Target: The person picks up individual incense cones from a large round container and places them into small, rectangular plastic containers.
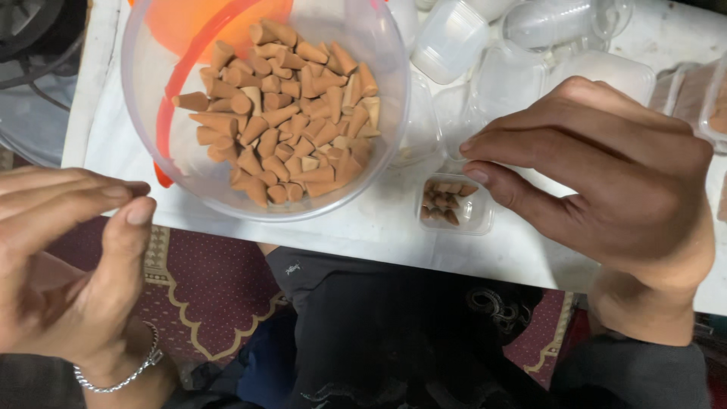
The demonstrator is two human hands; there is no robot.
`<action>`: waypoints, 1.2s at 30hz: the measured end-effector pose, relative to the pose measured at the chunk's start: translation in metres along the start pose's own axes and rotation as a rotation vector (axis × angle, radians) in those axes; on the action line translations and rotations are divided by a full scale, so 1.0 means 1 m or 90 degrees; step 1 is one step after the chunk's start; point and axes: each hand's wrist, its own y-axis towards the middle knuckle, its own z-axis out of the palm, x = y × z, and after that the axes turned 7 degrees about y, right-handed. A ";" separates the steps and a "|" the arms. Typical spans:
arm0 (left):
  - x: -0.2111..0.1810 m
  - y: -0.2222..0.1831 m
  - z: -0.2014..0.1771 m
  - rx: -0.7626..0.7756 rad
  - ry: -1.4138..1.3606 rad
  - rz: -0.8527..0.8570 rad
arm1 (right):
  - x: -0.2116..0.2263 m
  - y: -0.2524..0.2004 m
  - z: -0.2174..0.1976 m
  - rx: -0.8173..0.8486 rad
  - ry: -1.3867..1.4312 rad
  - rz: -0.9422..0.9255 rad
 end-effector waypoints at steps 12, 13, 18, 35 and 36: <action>0.009 0.011 -0.032 0.121 0.021 -0.098 | -0.024 0.077 0.049 0.127 0.075 -0.029; 0.010 0.014 -0.033 0.119 0.022 -0.101 | -0.030 0.081 0.059 0.129 0.076 -0.031; 0.023 0.031 -0.031 0.153 0.054 -0.019 | -0.045 0.110 0.091 0.367 -0.036 0.201; 0.043 0.089 0.000 0.247 0.305 0.254 | -0.076 0.122 0.135 0.498 -0.014 0.173; 0.044 0.092 0.002 0.255 0.328 0.279 | -0.079 0.122 0.137 0.494 0.017 0.174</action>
